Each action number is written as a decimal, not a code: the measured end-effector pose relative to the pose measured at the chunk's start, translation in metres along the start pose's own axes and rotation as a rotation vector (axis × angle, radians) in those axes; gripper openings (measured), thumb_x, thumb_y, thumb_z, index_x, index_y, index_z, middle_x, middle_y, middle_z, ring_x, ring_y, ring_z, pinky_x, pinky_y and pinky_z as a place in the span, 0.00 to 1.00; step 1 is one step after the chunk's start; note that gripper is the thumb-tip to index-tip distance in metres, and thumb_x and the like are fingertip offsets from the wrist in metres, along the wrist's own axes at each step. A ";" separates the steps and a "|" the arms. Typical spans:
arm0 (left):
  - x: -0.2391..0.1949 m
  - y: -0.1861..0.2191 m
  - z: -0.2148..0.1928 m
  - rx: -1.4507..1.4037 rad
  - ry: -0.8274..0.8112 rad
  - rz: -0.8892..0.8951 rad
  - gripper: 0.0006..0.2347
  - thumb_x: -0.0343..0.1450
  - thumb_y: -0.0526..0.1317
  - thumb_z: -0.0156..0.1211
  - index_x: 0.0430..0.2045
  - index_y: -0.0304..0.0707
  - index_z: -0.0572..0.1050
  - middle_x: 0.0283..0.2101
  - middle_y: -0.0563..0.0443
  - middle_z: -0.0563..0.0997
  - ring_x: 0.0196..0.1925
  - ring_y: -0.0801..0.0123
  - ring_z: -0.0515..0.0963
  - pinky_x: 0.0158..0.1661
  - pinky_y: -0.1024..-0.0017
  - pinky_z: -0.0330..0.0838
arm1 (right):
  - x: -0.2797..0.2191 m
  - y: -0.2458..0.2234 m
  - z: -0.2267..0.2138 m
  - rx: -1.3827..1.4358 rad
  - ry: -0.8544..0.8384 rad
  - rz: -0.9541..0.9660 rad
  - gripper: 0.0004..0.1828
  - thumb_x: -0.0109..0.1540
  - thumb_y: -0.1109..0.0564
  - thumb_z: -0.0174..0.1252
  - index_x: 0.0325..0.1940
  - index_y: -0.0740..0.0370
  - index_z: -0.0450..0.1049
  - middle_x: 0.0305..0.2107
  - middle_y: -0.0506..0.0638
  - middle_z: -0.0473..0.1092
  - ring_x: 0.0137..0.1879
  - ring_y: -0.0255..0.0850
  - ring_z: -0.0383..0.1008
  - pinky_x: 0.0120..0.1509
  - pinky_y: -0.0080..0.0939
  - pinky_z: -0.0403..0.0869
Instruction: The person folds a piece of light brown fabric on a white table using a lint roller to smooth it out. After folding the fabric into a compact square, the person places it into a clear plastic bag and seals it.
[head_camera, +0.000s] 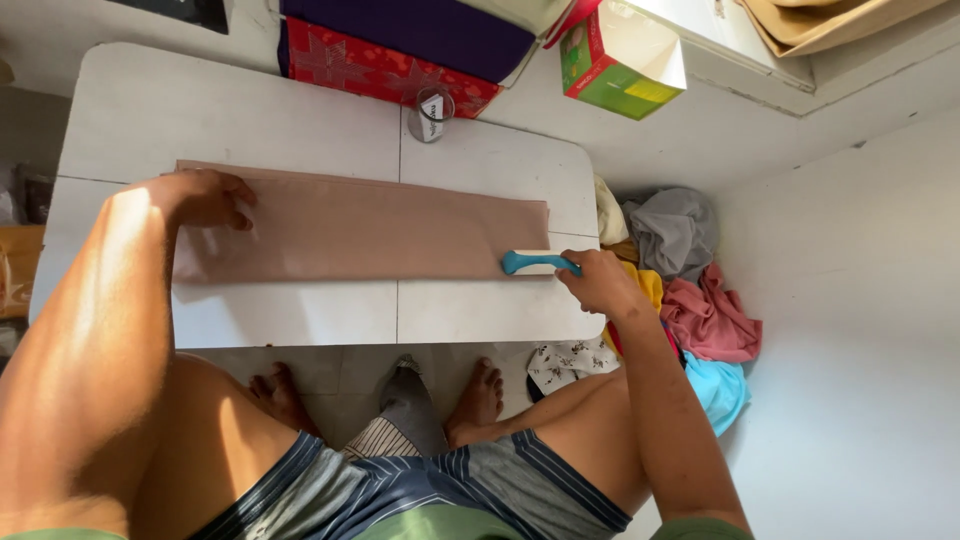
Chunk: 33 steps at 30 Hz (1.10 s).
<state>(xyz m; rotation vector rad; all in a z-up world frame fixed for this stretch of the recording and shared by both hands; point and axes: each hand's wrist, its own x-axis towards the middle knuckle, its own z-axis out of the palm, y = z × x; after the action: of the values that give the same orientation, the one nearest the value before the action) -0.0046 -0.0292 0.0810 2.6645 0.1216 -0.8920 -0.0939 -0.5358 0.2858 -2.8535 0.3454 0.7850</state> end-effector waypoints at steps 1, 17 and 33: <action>-0.004 0.001 -0.003 -0.032 -0.019 -0.007 0.21 0.66 0.43 0.73 0.56 0.57 0.81 0.56 0.58 0.85 0.58 0.60 0.81 0.61 0.59 0.72 | 0.000 0.001 -0.001 -0.003 0.045 -0.006 0.18 0.65 0.51 0.54 0.56 0.55 0.78 0.23 0.50 0.73 0.22 0.42 0.70 0.32 0.41 0.71; 0.015 -0.021 0.001 -0.025 -0.065 0.045 0.23 0.63 0.49 0.71 0.55 0.62 0.81 0.55 0.43 0.86 0.62 0.51 0.81 0.59 0.53 0.74 | 0.102 -0.051 0.091 -0.057 0.422 -0.339 0.22 0.65 0.51 0.53 0.61 0.61 0.73 0.37 0.67 0.77 0.43 0.68 0.80 0.44 0.65 0.81; 0.024 -0.021 0.002 0.003 -0.003 0.058 0.21 0.65 0.48 0.71 0.54 0.62 0.81 0.54 0.43 0.86 0.61 0.50 0.81 0.57 0.53 0.75 | 0.031 -0.056 0.072 0.044 0.215 -0.194 0.26 0.65 0.45 0.51 0.63 0.56 0.75 0.39 0.66 0.78 0.50 0.66 0.78 0.55 0.64 0.77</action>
<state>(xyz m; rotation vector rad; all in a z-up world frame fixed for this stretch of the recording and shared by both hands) 0.0100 -0.0109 0.0593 2.6548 0.0415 -0.8787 -0.0876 -0.4719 0.2137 -2.8791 0.1062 0.4319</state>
